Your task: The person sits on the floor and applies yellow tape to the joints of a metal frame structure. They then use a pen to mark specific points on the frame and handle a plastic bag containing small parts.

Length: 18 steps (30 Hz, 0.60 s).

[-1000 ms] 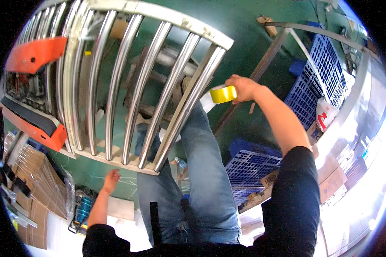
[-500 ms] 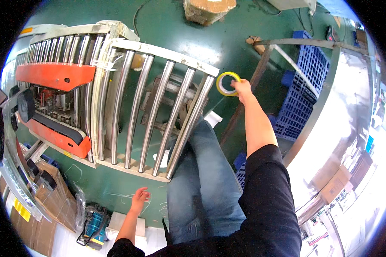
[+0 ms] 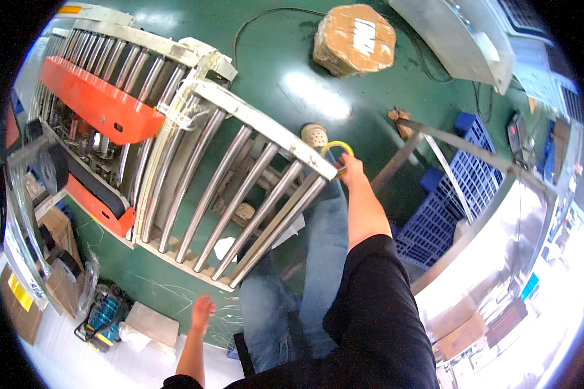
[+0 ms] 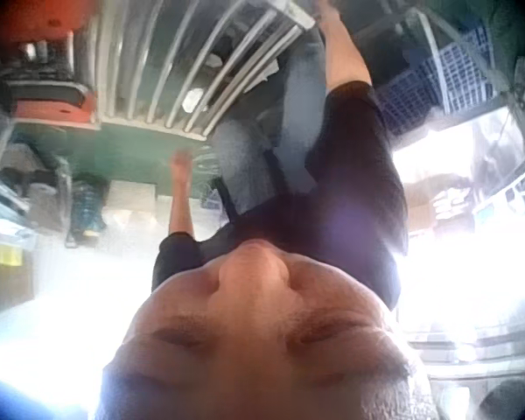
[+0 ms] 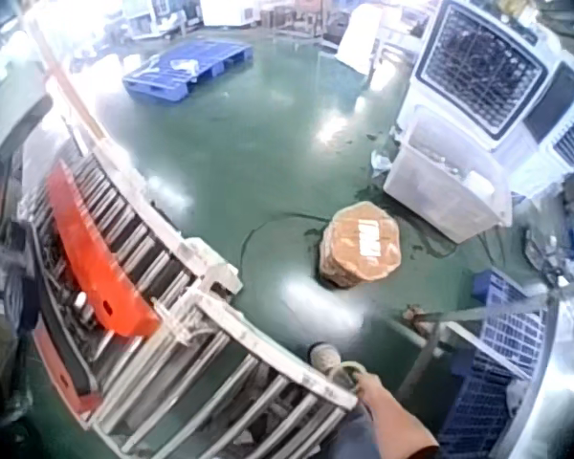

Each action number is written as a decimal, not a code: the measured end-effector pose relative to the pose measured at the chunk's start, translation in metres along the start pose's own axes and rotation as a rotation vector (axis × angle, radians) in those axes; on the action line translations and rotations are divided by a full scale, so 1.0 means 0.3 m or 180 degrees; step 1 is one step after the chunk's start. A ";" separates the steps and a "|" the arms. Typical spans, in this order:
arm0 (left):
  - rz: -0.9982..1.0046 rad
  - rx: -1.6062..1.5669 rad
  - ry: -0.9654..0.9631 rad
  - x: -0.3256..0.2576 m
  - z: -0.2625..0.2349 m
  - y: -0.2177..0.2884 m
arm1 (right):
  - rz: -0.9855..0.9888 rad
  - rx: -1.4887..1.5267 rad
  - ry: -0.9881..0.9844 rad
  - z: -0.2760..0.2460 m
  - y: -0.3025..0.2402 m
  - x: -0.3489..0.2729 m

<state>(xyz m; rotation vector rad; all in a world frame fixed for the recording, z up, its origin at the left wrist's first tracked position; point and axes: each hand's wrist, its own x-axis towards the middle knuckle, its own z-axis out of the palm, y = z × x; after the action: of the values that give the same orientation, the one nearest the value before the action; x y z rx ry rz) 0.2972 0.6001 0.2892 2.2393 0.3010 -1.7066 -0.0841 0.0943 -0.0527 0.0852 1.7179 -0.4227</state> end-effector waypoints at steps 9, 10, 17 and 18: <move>0.0160 -0.0329 -0.0671 -0.111 0.783 0.414 | -0.0355 -0.3077 -0.0952 0.385 -0.062 -0.107; 0.0221 -0.0547 -0.0794 -0.147 0.848 0.515 | -0.0698 -0.3479 -0.0870 0.382 -0.069 -0.113; 0.0739 -0.0785 -0.0925 -0.189 1.022 0.661 | -0.1694 -0.5265 -0.0803 0.425 -0.133 -0.180; 0.0861 -0.0638 -0.0829 -0.167 1.036 0.667 | -0.1717 -0.5592 -0.0992 0.439 -0.147 -0.188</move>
<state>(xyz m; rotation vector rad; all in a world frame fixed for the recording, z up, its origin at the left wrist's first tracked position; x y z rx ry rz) 0.0743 0.3011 0.2852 1.7997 0.0971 -1.7115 0.0375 0.0207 -0.0054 -1.6122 1.2567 0.7521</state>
